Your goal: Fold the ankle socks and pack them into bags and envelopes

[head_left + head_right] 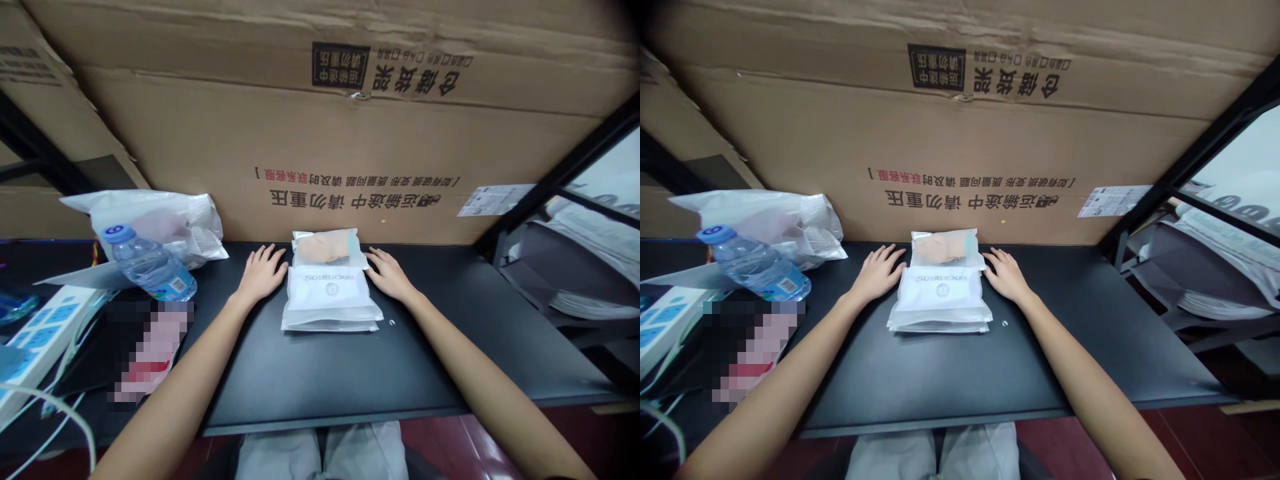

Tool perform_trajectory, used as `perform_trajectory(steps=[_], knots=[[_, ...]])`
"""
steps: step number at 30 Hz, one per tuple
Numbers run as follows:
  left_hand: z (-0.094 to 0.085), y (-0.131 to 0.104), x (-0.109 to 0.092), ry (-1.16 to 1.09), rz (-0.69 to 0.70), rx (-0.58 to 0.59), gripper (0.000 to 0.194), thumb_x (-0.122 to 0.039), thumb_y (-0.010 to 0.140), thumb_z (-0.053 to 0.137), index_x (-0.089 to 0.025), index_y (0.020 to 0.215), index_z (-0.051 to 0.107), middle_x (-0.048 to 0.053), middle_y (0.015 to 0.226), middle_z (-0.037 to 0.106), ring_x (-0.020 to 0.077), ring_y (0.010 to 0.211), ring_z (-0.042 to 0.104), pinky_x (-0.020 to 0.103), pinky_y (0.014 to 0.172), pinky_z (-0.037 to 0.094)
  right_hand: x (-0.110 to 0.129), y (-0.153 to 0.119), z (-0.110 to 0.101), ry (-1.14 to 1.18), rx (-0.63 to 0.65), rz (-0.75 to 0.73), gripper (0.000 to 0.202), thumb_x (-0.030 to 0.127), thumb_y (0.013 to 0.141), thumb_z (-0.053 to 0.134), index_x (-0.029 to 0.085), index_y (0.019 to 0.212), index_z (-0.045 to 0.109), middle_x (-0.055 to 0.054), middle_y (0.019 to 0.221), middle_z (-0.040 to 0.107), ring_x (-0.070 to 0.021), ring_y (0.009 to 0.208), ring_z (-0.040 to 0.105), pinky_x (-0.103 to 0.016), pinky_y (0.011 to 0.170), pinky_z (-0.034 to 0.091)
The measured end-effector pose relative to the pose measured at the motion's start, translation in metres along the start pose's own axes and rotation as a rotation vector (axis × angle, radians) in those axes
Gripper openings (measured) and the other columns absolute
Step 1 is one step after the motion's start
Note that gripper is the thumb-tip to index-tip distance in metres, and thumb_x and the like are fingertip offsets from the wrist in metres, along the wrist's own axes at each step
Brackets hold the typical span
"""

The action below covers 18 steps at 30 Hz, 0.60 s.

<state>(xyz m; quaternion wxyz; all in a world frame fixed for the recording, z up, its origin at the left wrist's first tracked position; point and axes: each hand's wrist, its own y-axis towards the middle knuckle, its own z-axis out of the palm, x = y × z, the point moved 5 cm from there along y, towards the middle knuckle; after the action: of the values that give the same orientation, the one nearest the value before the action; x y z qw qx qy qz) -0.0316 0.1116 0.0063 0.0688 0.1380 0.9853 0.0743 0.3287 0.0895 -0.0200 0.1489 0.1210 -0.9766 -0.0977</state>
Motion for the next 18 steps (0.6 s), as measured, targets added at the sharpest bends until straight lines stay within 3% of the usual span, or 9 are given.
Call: perform_trajectory(steps=[18], knots=[[0.0008,0.0001,0.0003,-0.003,-0.002,0.01,0.058,-0.046,0.109,0.037,-0.02,0.16,0.051,0.013,0.171,0.04,0.0374,0.16,0.031,0.058,0.131,0.024,-0.0006,0.0002,-0.0001,-0.001,0.001,-0.004,0.052,0.039,0.106,0.044,0.018,0.151,0.058,-0.017,0.165,0.049,-0.0346,0.156,0.042,-0.056,0.129,0.032]])
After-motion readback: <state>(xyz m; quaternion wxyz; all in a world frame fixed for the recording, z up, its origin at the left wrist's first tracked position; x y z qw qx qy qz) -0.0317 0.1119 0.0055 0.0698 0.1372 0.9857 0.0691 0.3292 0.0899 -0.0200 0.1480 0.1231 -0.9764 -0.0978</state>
